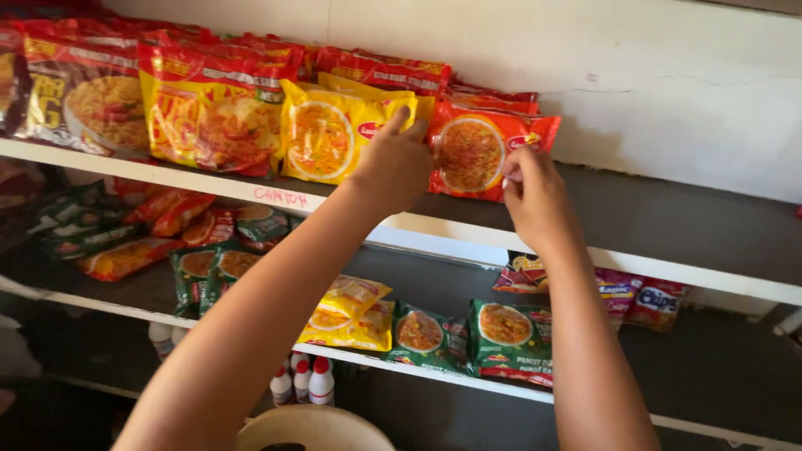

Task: The recorder is organizing and restocking various flavors of instant noodle packets on store shelves.

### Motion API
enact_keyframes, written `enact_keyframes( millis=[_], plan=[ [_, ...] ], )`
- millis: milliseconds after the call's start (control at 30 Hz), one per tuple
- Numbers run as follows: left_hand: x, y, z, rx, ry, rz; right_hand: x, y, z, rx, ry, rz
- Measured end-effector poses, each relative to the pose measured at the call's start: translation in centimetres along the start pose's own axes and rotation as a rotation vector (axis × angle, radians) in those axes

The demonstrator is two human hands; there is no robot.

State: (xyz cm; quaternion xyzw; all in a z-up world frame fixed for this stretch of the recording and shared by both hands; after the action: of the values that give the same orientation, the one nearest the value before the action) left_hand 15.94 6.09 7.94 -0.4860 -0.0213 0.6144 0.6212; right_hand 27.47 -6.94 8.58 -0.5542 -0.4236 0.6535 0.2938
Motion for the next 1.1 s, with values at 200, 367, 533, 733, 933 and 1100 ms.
enact_keyframes(
  millis=[200,367,533,733,933,1100],
  plan=[
    [6.0,-1.7,0.3,-0.012,-0.119,0.046,-0.1,0.2,-0.4,0.02,-0.028,-0.018],
    [2.3,0.6,1.0,0.0,-0.079,0.066,0.3,0.6,-0.5,0.008,-0.071,0.0],
    [-6.0,5.9,6.0,-0.298,0.162,-0.203,-0.4,0.2,0.3,0.029,-0.045,-0.011],
    [-0.6,11.3,11.8,-0.721,0.362,-0.108,0.1,0.2,-0.2,0.032,-0.04,-0.005],
    [0.4,10.3,10.4,-0.709,0.423,0.003,0.4,0.4,-0.8,0.013,0.005,0.001],
    [-6.0,11.5,7.6,-0.622,0.348,-0.19,-0.2,0.4,-0.4,0.001,0.048,-0.022]
  ],
)
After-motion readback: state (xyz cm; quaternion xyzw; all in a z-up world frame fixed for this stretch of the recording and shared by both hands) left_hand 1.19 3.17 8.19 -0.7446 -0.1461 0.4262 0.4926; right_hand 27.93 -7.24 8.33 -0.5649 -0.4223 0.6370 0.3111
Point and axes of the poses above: each hand's wrist, its own y-axis away from the middle knuckle, its own x-axis out of the palm, z = x × y, the point moved 9 cm from there along -y, towards the middle knuckle, and after that the axes turned 9 degrees about -x, right-handed, at the moved point
